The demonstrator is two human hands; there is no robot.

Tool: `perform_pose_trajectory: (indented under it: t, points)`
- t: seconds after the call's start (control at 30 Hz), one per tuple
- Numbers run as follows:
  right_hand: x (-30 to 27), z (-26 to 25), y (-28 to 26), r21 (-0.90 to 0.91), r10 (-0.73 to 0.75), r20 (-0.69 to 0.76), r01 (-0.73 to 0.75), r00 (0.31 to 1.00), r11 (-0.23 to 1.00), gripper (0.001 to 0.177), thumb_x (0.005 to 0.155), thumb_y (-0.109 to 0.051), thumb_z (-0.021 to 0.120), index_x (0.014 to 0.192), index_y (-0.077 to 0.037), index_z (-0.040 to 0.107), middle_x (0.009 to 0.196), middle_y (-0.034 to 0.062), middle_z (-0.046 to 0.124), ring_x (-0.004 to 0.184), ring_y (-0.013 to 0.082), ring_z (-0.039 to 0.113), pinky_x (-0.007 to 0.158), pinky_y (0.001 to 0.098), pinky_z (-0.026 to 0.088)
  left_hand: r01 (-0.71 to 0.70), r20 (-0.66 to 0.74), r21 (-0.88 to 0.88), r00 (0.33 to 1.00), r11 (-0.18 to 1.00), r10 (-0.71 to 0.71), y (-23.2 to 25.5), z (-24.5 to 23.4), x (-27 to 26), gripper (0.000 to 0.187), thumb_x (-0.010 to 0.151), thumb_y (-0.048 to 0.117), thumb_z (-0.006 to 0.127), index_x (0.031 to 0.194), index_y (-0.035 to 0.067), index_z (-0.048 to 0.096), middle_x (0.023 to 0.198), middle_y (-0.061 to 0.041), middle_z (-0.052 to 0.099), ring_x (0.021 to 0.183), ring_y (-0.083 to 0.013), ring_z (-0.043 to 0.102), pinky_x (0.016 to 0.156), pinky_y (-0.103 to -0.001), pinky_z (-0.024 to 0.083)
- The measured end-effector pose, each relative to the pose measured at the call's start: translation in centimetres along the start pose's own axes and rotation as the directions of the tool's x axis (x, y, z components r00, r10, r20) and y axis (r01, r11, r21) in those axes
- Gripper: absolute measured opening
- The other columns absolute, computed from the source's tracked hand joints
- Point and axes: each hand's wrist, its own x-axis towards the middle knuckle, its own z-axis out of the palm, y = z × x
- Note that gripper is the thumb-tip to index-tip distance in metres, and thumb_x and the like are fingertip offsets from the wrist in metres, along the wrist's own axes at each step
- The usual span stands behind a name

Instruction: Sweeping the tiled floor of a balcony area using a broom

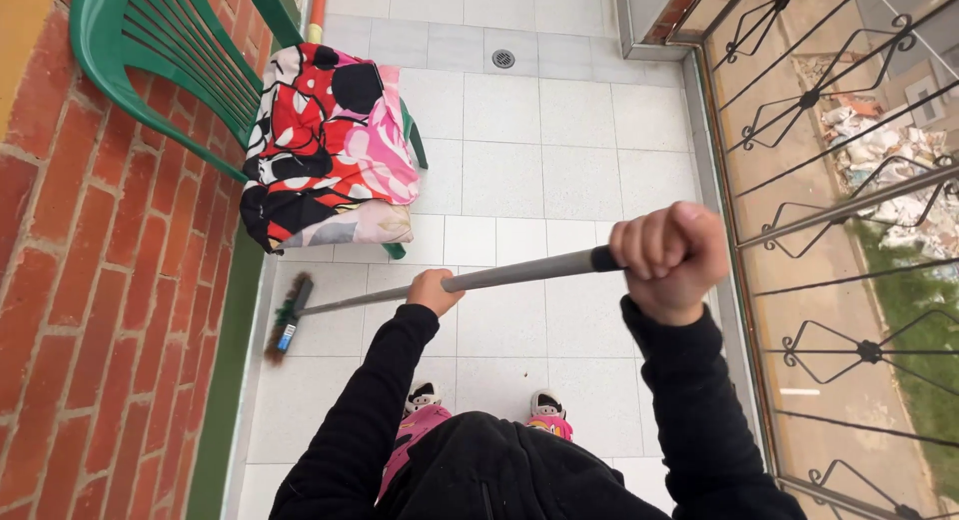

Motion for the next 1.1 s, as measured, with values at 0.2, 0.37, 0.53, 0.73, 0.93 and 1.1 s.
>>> perform_pose_trajectory:
  t: [0.2,0.37,0.53,0.73,0.93,1.1]
  points:
    - [-1.3,-8.8,-5.2,-0.059,0.095,0.051,-0.091,0.994,0.994,0.045,0.086,-0.009,0.034,0.042,-0.019,0.028,0.028,-0.0023,0.020,0.023,0.0140,0.024,0.034,0.0281,0.034,0.014,-0.091,0.053,0.996,0.999,-0.009,7.0,10.4,1.5,0.020,0.073,0.035,0.072,0.080,0.018,0.065,0.090,-0.007,0.068,0.105,-0.0322,0.060,0.081,-0.055,0.051]
    - [3.1,-8.6,-19.4,-0.293,0.322,-0.054,-0.323,0.945,0.900,0.038,0.083,-0.028,0.033,0.047,-0.019,0.026,0.036,-0.0047,0.016,0.030,0.0106,0.011,0.039,0.0274,0.013,-0.158,0.114,-0.130,0.978,0.979,0.173,23.4,14.3,-4.9,0.042,0.081,0.047,0.067,0.058,0.018,0.048,0.053,0.004,0.046,0.050,-0.0129,0.043,0.048,-0.029,0.033]
    - [4.7,-9.7,-25.3,-0.351,0.195,0.296,-0.084,0.935,0.933,0.037,0.090,-0.030,0.026,0.055,-0.020,0.022,0.041,-0.0061,0.015,0.032,0.0084,0.012,0.038,0.0250,0.016,-0.235,-0.063,-0.232,0.972,0.944,0.226,28.5,17.1,-9.5,0.040,0.081,0.034,0.063,0.052,0.018,0.041,0.047,0.005,0.038,0.046,-0.0117,0.036,0.046,-0.029,0.029]
    - [-1.1,-10.5,-15.1,0.140,0.159,0.423,-0.238,0.892,0.961,0.033,0.096,-0.028,0.032,0.066,-0.017,0.039,0.044,-0.0069,0.026,0.032,0.0072,0.022,0.034,0.0236,0.022,0.100,-0.389,-0.228,0.902,0.969,-0.185,14.3,21.5,-17.2,0.024,0.074,0.029,0.059,0.053,0.018,0.052,0.052,-0.004,0.051,0.056,-0.0263,0.049,0.053,-0.040,0.039]
    - [-16.6,-8.5,-7.1,0.028,0.615,0.331,-0.659,0.716,0.752,0.039,0.085,-0.005,0.043,0.047,-0.013,0.035,0.039,0.0007,0.032,0.034,0.0136,0.034,0.045,0.0305,0.038,0.344,-0.619,-0.270,0.654,0.899,-0.436,-5.2,31.8,-27.0,0.013,0.070,0.022,0.060,0.057,0.018,0.059,0.053,-0.006,0.058,0.056,-0.0275,0.057,0.056,-0.041,0.045]
    - [-13.0,-6.5,-12.1,-0.037,0.587,0.410,-0.631,0.698,0.775,0.042,0.084,-0.005,0.043,0.044,-0.014,0.031,0.039,-0.0009,0.025,0.033,0.0133,0.025,0.045,0.0320,0.034,0.321,-0.574,-0.226,0.719,0.920,-0.392,1.2,30.7,-25.5,0.017,0.072,0.032,0.065,0.059,0.023,0.059,0.055,-0.003,0.060,0.057,-0.0286,0.059,0.063,-0.040,0.047]
